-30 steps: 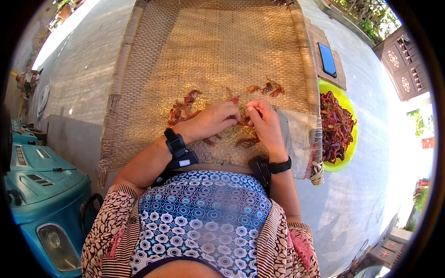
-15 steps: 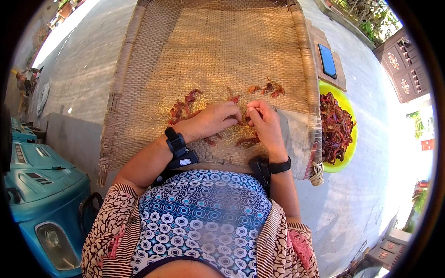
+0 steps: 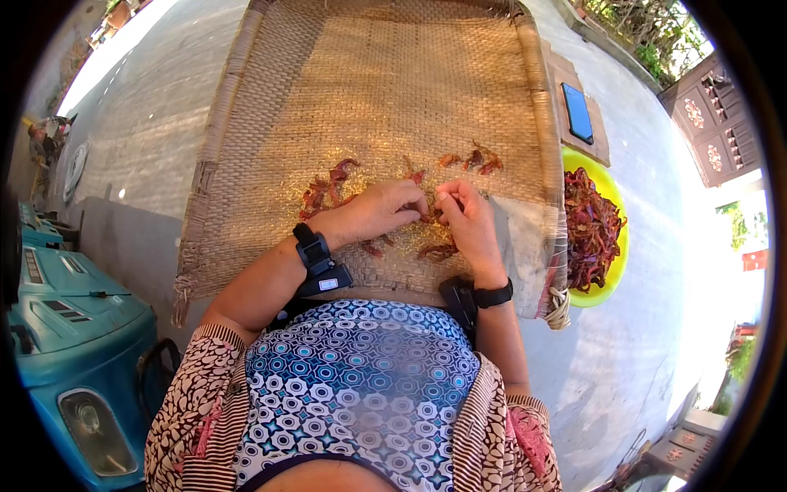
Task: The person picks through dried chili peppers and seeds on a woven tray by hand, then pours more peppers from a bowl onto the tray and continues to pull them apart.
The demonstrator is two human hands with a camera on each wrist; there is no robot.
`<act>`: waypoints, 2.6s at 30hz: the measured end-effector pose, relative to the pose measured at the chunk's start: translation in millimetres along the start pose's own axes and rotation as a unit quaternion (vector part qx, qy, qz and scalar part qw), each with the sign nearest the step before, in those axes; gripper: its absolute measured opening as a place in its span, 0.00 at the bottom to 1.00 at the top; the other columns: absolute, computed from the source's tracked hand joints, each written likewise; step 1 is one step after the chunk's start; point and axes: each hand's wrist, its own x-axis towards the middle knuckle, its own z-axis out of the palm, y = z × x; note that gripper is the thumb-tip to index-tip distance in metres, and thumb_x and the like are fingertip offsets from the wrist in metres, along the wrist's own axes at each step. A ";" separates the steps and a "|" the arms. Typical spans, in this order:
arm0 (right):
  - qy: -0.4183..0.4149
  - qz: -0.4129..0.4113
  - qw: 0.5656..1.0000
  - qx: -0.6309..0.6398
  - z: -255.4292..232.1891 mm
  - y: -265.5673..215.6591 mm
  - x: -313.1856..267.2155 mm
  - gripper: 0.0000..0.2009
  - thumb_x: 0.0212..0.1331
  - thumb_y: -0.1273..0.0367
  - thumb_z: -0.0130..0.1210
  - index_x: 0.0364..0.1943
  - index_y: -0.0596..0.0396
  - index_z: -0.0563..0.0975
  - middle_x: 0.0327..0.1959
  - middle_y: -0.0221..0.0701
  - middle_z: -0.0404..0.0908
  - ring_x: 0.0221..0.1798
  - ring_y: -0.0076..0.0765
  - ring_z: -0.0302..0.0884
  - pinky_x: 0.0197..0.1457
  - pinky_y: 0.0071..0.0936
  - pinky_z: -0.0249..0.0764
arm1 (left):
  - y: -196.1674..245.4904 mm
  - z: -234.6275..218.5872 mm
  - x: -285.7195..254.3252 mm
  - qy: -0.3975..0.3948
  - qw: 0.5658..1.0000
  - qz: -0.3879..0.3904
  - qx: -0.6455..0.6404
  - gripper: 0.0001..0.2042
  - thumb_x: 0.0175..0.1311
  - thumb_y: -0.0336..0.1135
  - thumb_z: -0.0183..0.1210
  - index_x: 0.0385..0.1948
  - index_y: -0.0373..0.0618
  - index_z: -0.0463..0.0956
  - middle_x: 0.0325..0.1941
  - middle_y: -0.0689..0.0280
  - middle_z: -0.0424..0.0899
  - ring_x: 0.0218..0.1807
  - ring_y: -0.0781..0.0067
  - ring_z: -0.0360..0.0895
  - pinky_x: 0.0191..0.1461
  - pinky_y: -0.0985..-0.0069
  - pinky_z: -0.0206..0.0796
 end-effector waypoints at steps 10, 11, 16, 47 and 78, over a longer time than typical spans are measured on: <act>0.005 -0.013 1.000 0.013 2.0 2.5 -1.6 0.05 0.66 0.72 0.52 0.41 0.57 0.75 0.29 0.23 0.77 0.29 0.14 0.70 0.32 0.14 0.69 | -0.5 -0.7 -0.8 0.001 1.000 0.011 -0.003 0.05 0.60 0.29 0.59 0.37 0.43 0.75 0.36 0.61 0.78 0.42 0.59 0.76 0.46 0.67 0.69; 0.004 -0.015 1.000 0.013 2.0 2.6 -1.8 0.05 0.65 0.72 0.52 0.41 0.57 0.75 0.29 0.23 0.77 0.29 0.14 0.70 0.32 0.14 0.69 | -0.2 -0.8 -0.9 0.001 1.000 0.010 -0.002 0.05 0.60 0.29 0.59 0.37 0.44 0.75 0.36 0.61 0.78 0.42 0.59 0.76 0.46 0.67 0.69; 0.005 -0.019 1.000 0.008 2.4 4.9 -1.4 0.05 0.65 0.72 0.52 0.41 0.57 0.75 0.29 0.24 0.77 0.28 0.14 0.70 0.32 0.14 0.69 | 0.5 -1.5 -1.1 -0.005 1.000 0.000 -0.003 0.06 0.60 0.29 0.59 0.37 0.43 0.75 0.36 0.61 0.77 0.42 0.60 0.76 0.46 0.67 0.69; -0.034 -0.036 0.997 0.052 7.7 -14.0 -6.9 0.07 0.64 0.71 0.57 0.42 0.58 0.76 0.32 0.23 0.78 0.31 0.14 0.72 0.33 0.14 0.71 | 15.2 -3.6 1.6 0.157 0.971 -0.019 -0.181 0.05 0.65 0.27 0.59 0.40 0.42 0.75 0.38 0.68 0.80 0.42 0.81 0.78 0.46 0.80 0.72; -0.018 -0.030 0.664 0.747 -94.7 4.7 -4.2 0.14 0.70 0.65 0.47 0.52 0.57 0.74 0.39 0.29 0.80 0.35 0.26 0.70 0.38 0.24 0.66 | 9.4 -5.2 4.9 0.099 0.878 -0.094 -0.459 0.07 0.67 0.24 0.53 0.45 0.41 0.72 0.44 0.67 0.78 0.47 0.78 0.77 0.52 0.79 0.72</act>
